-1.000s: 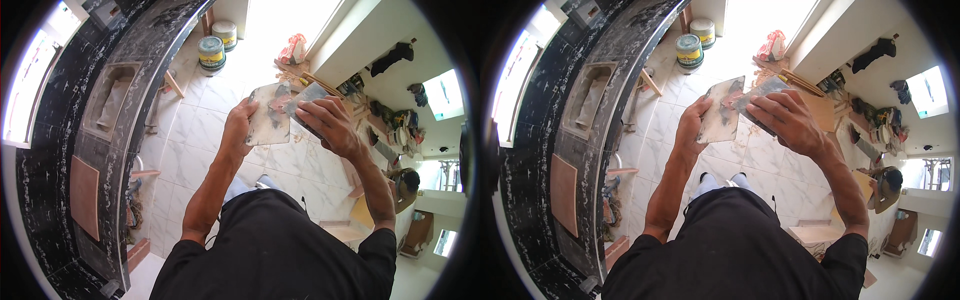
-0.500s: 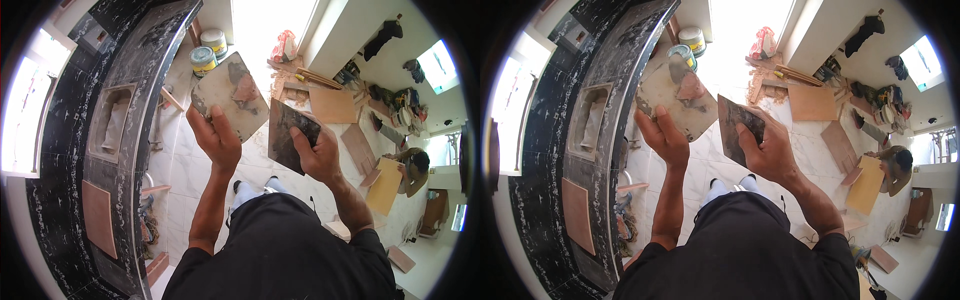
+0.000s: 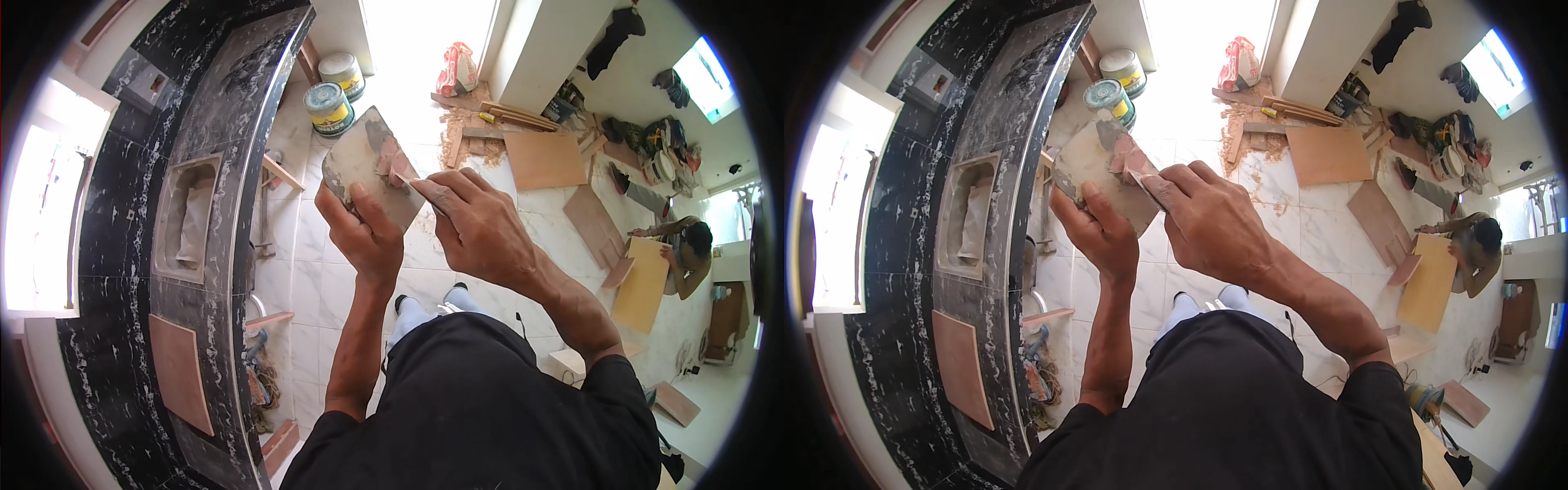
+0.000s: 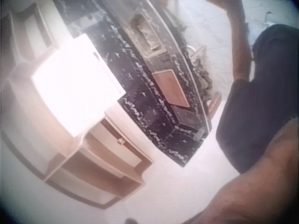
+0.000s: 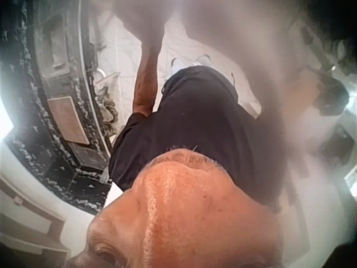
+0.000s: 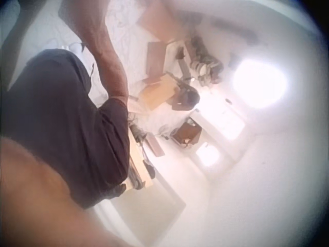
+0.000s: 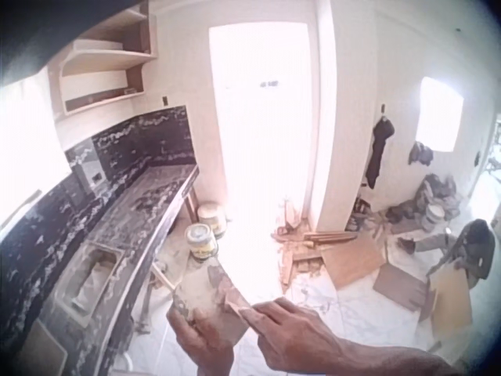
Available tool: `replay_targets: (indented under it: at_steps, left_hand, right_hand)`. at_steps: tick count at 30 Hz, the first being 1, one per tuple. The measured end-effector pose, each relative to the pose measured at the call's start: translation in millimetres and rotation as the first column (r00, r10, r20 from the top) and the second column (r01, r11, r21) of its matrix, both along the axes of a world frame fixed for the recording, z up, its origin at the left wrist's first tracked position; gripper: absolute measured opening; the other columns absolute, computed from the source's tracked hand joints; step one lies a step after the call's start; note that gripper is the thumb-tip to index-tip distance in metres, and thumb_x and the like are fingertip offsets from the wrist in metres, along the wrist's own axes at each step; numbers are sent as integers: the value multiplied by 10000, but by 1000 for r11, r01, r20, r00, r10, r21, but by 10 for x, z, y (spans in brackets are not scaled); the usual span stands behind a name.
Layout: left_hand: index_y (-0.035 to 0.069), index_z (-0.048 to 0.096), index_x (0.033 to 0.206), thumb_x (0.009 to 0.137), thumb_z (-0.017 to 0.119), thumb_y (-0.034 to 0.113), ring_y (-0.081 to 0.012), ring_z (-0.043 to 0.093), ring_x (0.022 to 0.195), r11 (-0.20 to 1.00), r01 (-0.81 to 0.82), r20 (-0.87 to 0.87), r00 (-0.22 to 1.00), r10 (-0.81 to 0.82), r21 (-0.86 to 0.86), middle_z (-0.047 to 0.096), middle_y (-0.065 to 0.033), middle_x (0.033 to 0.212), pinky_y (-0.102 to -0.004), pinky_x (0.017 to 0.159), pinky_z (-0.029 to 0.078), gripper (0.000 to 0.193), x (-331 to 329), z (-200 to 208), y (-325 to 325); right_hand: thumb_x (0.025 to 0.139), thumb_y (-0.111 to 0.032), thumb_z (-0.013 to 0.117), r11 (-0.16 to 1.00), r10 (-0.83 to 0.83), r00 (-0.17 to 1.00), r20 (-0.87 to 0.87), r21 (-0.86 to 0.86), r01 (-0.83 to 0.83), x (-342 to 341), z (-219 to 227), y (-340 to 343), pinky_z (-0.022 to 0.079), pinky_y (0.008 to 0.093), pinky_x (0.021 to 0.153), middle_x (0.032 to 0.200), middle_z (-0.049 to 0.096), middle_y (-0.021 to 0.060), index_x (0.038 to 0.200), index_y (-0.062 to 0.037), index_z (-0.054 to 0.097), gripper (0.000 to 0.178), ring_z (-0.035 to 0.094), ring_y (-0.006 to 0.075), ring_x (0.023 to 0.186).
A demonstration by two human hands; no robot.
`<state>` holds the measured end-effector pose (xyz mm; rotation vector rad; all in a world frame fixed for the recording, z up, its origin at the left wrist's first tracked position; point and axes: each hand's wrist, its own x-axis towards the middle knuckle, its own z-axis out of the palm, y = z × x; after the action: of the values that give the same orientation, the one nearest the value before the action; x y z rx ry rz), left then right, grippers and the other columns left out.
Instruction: The person stirs a dark substance in a container with a stick and transfers it to a putty knife. They add white material from a tube, mix the substances together on the blade, and then apply the resulting filler to the seam and corner of a dark stone countertop.
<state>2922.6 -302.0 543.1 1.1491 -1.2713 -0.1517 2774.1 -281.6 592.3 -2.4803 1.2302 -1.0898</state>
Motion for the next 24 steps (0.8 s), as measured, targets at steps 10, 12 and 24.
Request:
replay_targets:
  at_steps: [10,12,24]
  left_hand:
    - [-64,408,1328,1036,435,134,-237,627,964,979,148,-167,978,-124,140,587,-216,1129,-343,810,518,355,2,45,22]
    - [-63,414,1324,1037,432,132,-231,618,971,976,151,-186,975,-122,155,580,-209,1130,-342,822,513,347,40,20,-18]
    - [-60,438,1290,1038,422,119,-201,592,962,959,226,-279,945,-173,171,569,-175,1104,-338,844,499,310,99,-10,-17]
  right_hand:
    - [795,4,668,994,-58,958,-282,-110,28,-76,62,-127,530,396,845,1111,624,118,1235,34,623,443,602,278,1009]
    - [823,-26,644,977,-35,920,-389,-208,-51,-73,-5,-134,502,418,881,1105,621,106,1237,12,632,416,590,270,1026]
    - [829,-46,623,977,-63,895,-441,-208,-34,-156,169,-249,458,410,961,1119,629,66,1208,-26,647,380,577,243,1066]
